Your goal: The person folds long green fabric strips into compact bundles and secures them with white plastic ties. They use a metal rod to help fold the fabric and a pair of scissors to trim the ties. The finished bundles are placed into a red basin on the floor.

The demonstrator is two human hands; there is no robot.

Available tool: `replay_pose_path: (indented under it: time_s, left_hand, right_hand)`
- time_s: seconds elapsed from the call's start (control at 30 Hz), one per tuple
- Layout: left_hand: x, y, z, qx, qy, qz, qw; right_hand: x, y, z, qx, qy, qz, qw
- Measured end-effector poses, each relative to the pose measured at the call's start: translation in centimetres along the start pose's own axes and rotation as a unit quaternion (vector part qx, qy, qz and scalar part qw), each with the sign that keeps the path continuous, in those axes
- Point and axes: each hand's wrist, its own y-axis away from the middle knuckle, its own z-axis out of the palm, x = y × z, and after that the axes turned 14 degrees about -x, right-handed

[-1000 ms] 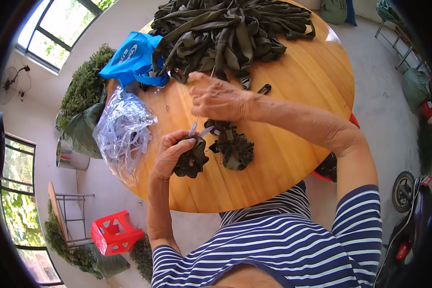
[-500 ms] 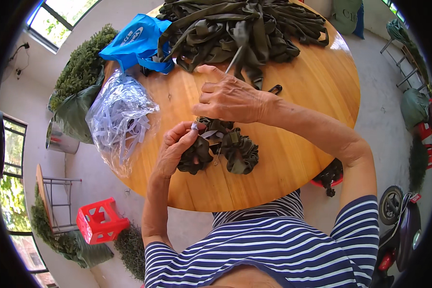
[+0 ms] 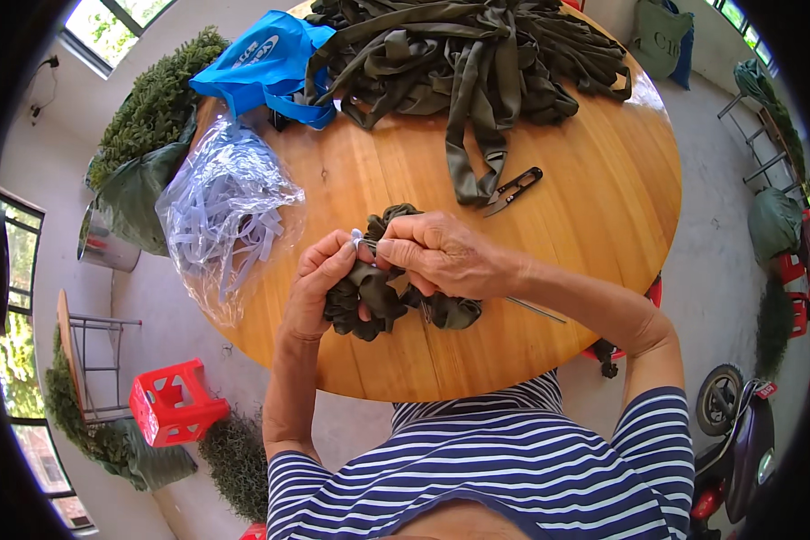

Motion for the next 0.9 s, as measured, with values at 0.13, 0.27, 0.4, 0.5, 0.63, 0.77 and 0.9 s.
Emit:
replay_pose_path:
  time_s: [0.13, 0.27, 0.4, 0.5, 0.63, 0.77, 0.9]
  left_hand:
    - [-0.3, -0.1, -0.1, 0.029, -0.079, 0.011, 0.996]
    - [0.2, 0.3, -0.1, 0.013, -0.094, 0.009, 0.995]
    - [0.2, 0.6, -0.1, 0.018, -0.116, -0.013, 0.993]
    - [-0.2, 0.7, 0.1, 0.018, -0.175, 0.013, 0.984]
    - [-0.1, 0.6, 0.5, 0.024, -0.227, 0.004, 0.973]
    - [0.2, 0.6, 0.3, -0.001, -0.176, -0.01, 0.984]
    - [0.1, 0.6, 0.3, -0.008, -0.078, -0.017, 0.997]
  right_hand:
    - [1.1, -0.1, 0.4, 0.094, 0.034, -0.071, 0.992]
    - [1.1, 0.5, -0.1, 0.116, 0.16, -0.1, 0.975]
    - [0.7, 0.8, 0.1, 0.114, 0.207, -0.122, 0.964]
    - [1.7, 0.6, 0.1, 0.134, 0.217, -0.169, 0.952]
    - [1.3, 1.0, 0.1, 0.119, 0.202, -0.122, 0.965]
    - [1.0, 1.1, -0.2, 0.031, 0.076, -0.03, 0.996]
    - [0.2, 1.1, 0.0, -0.029, -0.038, 0.015, 0.999]
